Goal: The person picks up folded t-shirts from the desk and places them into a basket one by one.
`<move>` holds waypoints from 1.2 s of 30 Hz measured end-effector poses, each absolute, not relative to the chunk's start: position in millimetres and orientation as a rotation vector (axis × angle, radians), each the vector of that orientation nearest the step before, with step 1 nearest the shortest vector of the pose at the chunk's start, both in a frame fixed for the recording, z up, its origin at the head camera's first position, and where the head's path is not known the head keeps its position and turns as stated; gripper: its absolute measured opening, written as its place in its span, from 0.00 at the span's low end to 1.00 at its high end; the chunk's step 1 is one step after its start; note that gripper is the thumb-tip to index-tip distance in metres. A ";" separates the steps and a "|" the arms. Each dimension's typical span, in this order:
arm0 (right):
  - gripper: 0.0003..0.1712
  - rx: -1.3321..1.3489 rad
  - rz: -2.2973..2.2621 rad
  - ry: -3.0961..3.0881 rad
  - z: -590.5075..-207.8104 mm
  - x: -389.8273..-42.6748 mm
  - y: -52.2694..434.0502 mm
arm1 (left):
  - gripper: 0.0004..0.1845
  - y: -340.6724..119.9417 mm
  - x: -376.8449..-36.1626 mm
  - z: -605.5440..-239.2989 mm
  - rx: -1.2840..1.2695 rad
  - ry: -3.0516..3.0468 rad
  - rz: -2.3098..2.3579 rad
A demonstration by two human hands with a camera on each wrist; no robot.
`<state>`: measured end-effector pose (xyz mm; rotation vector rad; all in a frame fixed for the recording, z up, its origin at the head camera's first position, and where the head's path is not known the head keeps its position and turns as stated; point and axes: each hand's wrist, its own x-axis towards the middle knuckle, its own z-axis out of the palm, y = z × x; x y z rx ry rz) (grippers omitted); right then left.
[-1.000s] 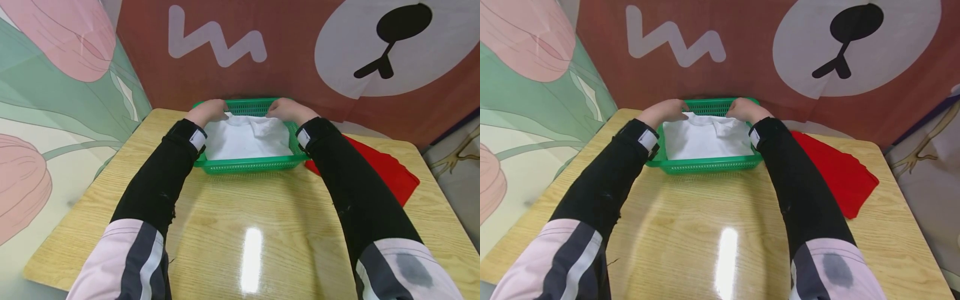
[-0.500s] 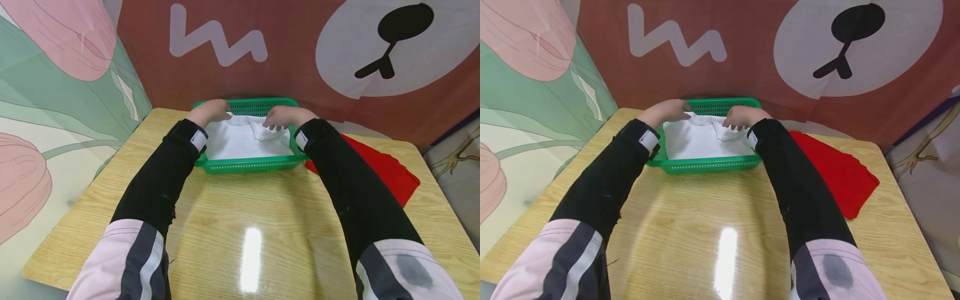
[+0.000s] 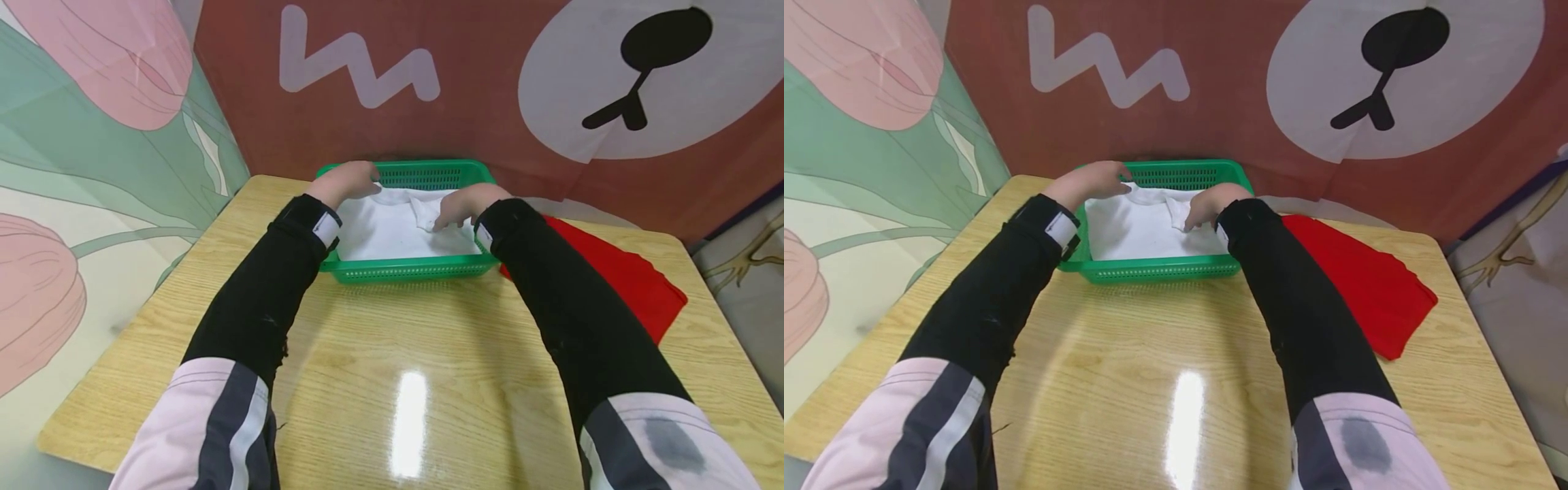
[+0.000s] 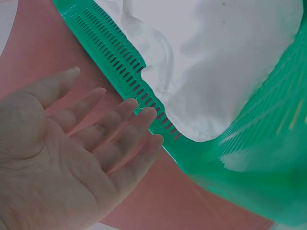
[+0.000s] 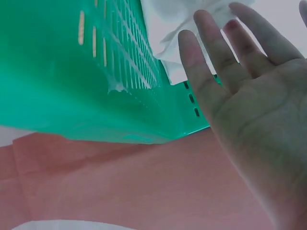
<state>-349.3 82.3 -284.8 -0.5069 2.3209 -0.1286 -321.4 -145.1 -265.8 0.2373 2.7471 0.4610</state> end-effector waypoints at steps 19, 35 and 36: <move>0.40 -0.357 -0.158 2.566 -276.1 -362.9 90.7 | 0.24 -144.9 -318.5 -264.1 0.301 2.800 0.482; 0.38 -0.669 -0.270 2.704 -275.1 -345.6 97.7 | 0.25 -134.8 -311.6 -259.7 0.305 2.786 0.431; 0.38 -0.689 -0.274 2.717 -274.7 -341.8 99.1 | 0.26 -132.8 -310.1 -258.9 0.306 2.787 0.416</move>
